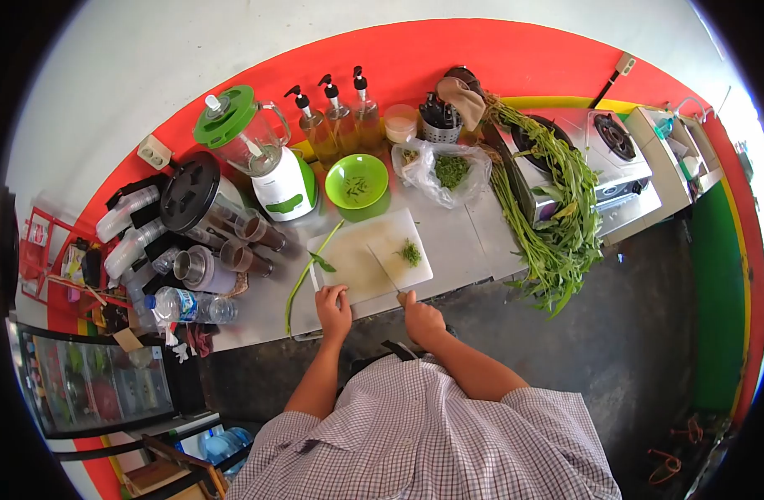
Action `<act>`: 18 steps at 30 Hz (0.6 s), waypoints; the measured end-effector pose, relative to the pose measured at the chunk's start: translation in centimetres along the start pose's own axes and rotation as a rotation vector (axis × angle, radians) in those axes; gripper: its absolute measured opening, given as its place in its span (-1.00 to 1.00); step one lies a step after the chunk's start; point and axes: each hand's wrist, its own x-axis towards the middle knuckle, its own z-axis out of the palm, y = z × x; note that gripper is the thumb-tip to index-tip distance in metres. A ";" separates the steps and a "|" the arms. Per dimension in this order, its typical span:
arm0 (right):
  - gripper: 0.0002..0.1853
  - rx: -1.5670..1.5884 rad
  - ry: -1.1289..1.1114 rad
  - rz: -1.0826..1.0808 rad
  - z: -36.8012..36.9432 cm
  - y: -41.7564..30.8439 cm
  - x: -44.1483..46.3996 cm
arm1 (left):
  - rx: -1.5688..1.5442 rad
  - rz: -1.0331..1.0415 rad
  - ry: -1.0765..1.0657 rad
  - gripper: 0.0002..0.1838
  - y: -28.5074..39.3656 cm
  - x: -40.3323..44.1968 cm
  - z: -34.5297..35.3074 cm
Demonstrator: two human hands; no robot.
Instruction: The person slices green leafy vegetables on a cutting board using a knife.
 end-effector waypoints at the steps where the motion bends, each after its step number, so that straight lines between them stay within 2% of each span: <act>1: -0.60 0.030 0.031 0.021 -0.2 0.5 0.0 | -0.003 -0.019 0.001 -0.85 0.1 0.0 0.0; 5: -0.60 0.100 0.072 0.103 -1.1 2.9 0.3 | 0.008 -0.046 0.014 -0.85 -0.1 -0.5 0.3; 12: -0.61 0.153 0.043 0.061 -1.9 4.3 -0.4 | 0.108 0.002 0.028 -0.84 1.5 0.2 1.3; 14: -0.61 0.153 0.032 0.050 -1.9 4.1 -0.3 | 0.105 -0.002 -0.093 -0.83 2.4 0.6 2.0; 18: -0.50 0.201 0.030 0.035 -2.4 2.0 -0.5 | 0.061 -0.080 -0.171 -0.90 3.2 2.1 3.1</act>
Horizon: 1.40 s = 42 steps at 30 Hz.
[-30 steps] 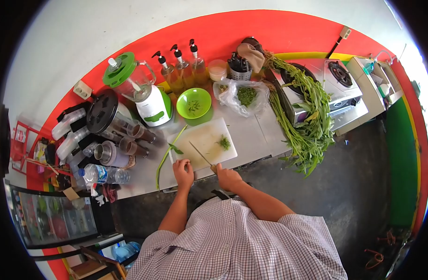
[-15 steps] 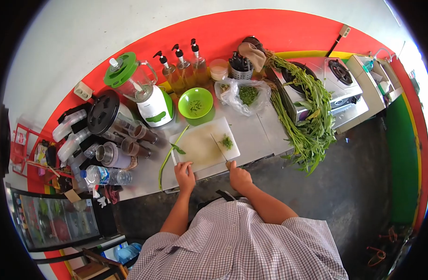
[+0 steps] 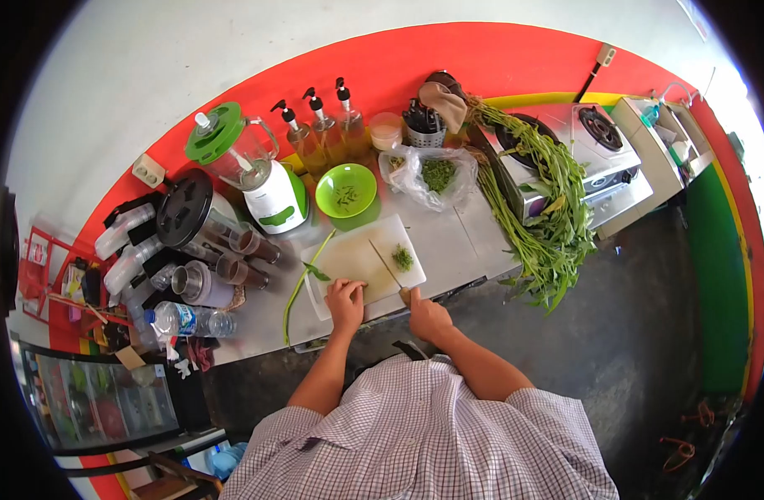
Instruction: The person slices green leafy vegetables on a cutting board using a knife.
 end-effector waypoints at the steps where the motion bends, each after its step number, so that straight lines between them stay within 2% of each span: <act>1: -0.45 0.028 -0.013 -0.012 0.0 -0.8 0.0 | 0.000 -0.010 0.007 -0.90 0.0 0.2 -0.1; 4: -0.54 0.038 0.005 -0.099 1.6 -2.0 0.2 | -0.019 -0.023 -0.019 -0.89 -0.4 0.2 -0.4; 8: -0.53 0.010 -0.040 -0.117 4.2 -2.5 0.9 | -0.050 -0.080 -0.063 -0.87 -0.4 0.5 -0.5; 10: -0.39 0.034 -0.090 -0.064 4.8 -2.7 0.9 | -0.050 -0.124 -0.072 -0.86 -0.3 0.4 -0.4; 19: -0.48 -0.170 -0.054 -0.012 3.9 -4.1 -1.1 | -0.062 -0.077 -0.072 -0.80 -0.5 0.3 -0.6; 21: -0.47 -0.180 -0.071 -0.016 4.5 -4.2 -0.9 | -0.048 -0.010 -0.012 -0.83 -0.6 0.1 -0.6; 26: -0.43 -0.235 -0.093 -0.031 5.1 -4.2 1.1 | -0.064 0.005 0.003 -0.81 -0.9 -0.2 -0.5; 28: -0.51 -0.326 -0.048 -0.083 4.0 -4.6 1.0 | -0.072 0.010 0.011 -0.81 -1.0 -0.3 -0.5; 32: -0.53 -0.350 -0.047 -0.084 3.4 -5.1 -0.4 | -0.084 0.032 0.011 -0.81 -1.0 -0.2 -1.1; 38: -0.48 -0.349 -0.027 -0.075 5.3 -4.4 0.7 | -0.106 0.028 0.026 -0.80 -1.0 -0.2 -1.0; 40: -0.34 -0.331 -0.075 -0.096 4.1 -4.7 1.2 | -0.109 0.025 0.025 -0.80 -1.1 -0.4 -0.9; 42: -0.37 -0.330 -0.092 -0.092 3.1 -5.0 0.3 | -0.088 0.011 0.010 -0.78 -1.3 -0.3 -0.7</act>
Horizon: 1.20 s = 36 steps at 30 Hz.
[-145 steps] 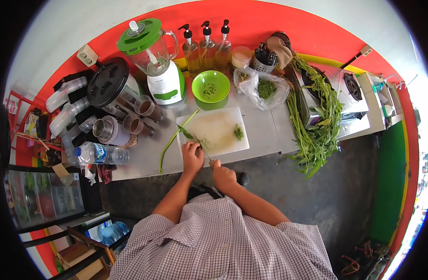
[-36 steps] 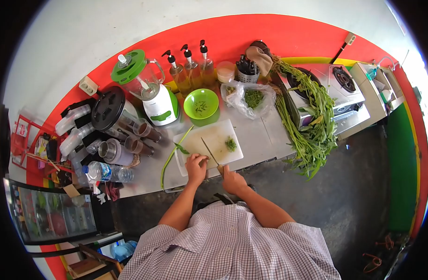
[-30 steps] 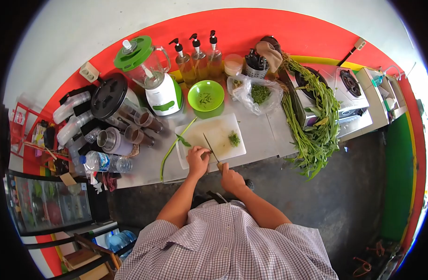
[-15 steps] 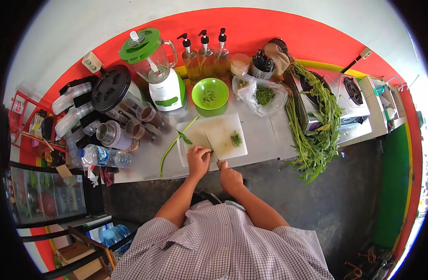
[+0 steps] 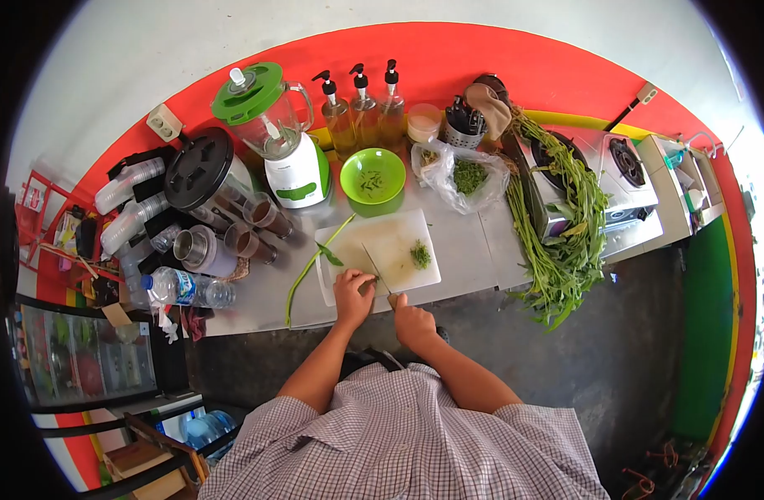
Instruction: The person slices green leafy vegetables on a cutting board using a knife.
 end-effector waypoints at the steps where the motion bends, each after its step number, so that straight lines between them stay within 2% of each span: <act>1: -0.41 -0.001 -0.019 -0.002 -0.4 0.0 -0.3 | -0.001 0.007 -0.003 -0.78 -0.1 0.1 0.1; 7: -0.52 0.059 -0.028 0.053 1.1 -0.2 0.1 | -0.021 0.000 0.014 -0.81 -0.1 -0.1 0.2; 11: -0.52 0.003 0.075 -0.012 0.8 0.3 0.9 | -0.008 0.005 0.019 -0.81 -0.1 -0.1 0.3; 16: -0.51 0.087 -0.023 0.081 1.8 -0.5 -0.7 | -0.008 0.024 0.031 -0.82 -0.2 0.0 0.2; 22: -0.54 0.010 0.044 0.006 0.2 -0.4 1.0 | -0.009 0.046 0.030 -0.83 -0.4 0.0 0.3; 26: -0.54 0.007 0.008 0.021 -0.3 -0.8 -0.1 | 0.012 0.061 0.039 -0.83 -0.2 0.0 0.3; 28: -0.65 -0.024 -0.003 0.068 1.0 -0.9 -0.8 | 0.023 0.060 0.037 -0.82 -0.1 0.0 0.2; 36: -0.60 -0.067 -0.017 0.026 0.0 -0.7 0.8 | 0.034 0.087 0.060 -0.81 -0.5 -0.1 0.5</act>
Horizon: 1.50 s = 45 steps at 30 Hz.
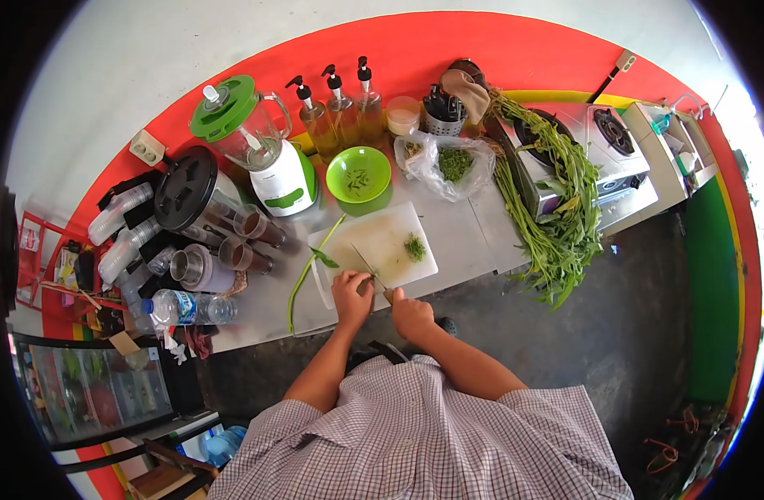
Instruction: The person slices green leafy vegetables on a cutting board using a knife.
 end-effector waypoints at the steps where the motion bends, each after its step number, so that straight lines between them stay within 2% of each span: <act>1: -0.59 0.008 -0.011 0.005 -0.4 -0.1 -0.2 | -0.001 0.000 0.001 -0.81 0.0 0.0 0.0; 4: -0.51 0.092 -0.058 0.048 0.2 -0.4 -1.2 | -0.015 -0.032 -0.015 -0.80 0.1 -0.1 -0.2; 8: -0.49 0.087 -0.042 0.071 1.3 -0.5 -0.1 | -0.040 -0.031 -0.002 -0.82 0.1 0.0 -0.1; 11: -0.55 -0.005 -0.054 0.010 -0.7 -0.3 0.6 | -0.055 -0.040 -0.002 -0.83 0.1 -0.1 -0.1; 19: -0.47 0.027 -0.120 0.051 0.0 -0.7 -0.9 | -0.033 -0.058 -0.018 -0.83 0.5 0.0 -0.3; 25: -0.49 0.023 -0.132 -0.005 -1.6 -0.2 0.7 | -0.037 0.000 0.005 -0.83 0.3 -0.1 -0.3; 31: -0.52 0.040 -0.067 0.029 1.0 -0.2 -1.2 | -0.041 0.032 -0.033 -0.85 -0.3 -0.4 -0.8; 38: -0.39 0.022 -0.109 -0.006 -1.5 0.2 0.2 | -0.069 0.088 -0.017 -0.84 0.0 -0.4 -1.1; 45: -0.47 0.042 -0.101 0.072 1.4 -0.3 0.2 | -0.055 0.079 -0.011 -0.83 0.0 -0.4 -1.0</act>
